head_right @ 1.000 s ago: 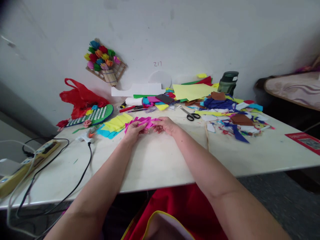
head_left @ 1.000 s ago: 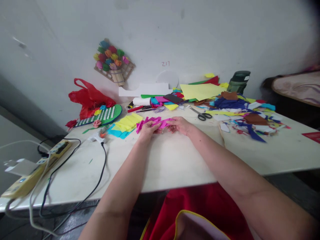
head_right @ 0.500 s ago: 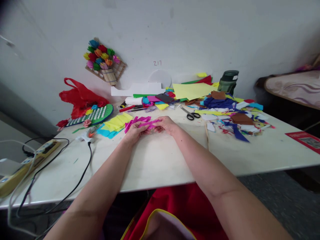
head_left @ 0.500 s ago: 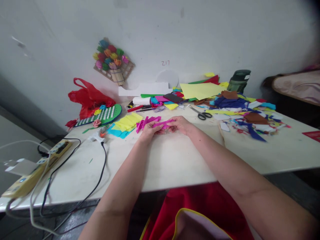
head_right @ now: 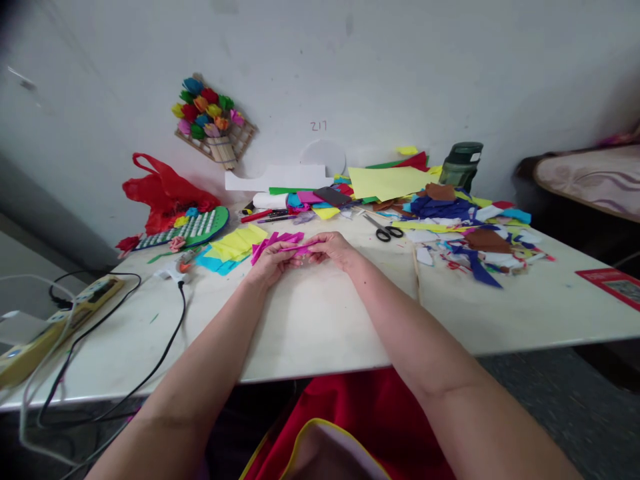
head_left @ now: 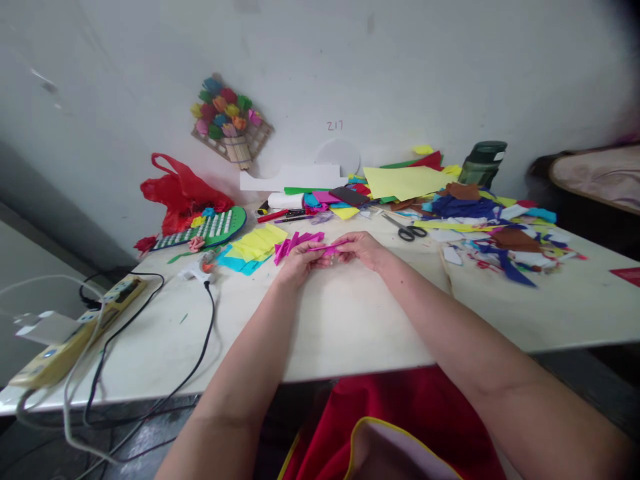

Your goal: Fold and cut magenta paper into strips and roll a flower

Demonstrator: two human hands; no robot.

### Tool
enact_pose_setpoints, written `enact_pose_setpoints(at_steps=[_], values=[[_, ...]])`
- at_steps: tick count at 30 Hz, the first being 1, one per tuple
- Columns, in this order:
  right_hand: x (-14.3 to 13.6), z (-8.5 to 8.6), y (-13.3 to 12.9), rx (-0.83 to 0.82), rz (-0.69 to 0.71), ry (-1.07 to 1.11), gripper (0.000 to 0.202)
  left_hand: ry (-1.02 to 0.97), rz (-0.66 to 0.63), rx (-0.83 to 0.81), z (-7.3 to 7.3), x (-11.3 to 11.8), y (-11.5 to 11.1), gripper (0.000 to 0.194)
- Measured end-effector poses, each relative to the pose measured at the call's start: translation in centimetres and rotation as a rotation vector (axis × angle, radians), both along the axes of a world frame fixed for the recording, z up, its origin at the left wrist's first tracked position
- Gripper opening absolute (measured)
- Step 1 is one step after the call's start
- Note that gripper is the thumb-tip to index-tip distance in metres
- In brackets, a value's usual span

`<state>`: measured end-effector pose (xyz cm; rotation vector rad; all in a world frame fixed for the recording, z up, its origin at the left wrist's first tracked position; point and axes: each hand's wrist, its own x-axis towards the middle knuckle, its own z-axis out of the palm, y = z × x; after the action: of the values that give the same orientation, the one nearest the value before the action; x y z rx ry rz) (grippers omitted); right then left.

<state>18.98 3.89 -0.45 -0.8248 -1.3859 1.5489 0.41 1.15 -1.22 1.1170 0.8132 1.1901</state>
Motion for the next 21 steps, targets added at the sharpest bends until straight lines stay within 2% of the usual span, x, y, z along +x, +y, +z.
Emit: enact_pose_setpoints(at_steps=[15, 21], values=[[0.25, -0.02, 0.11, 0.038, 0.051, 0.076, 0.02, -0.074, -0.04, 0.035, -0.07, -0.22, 0.0, 0.023], [0.26, 0.04, 0.13, 0.055, 0.064, 0.097, 0.019, -0.085, -0.052, 0.027, 0.02, -0.24, -0.08, 0.017]])
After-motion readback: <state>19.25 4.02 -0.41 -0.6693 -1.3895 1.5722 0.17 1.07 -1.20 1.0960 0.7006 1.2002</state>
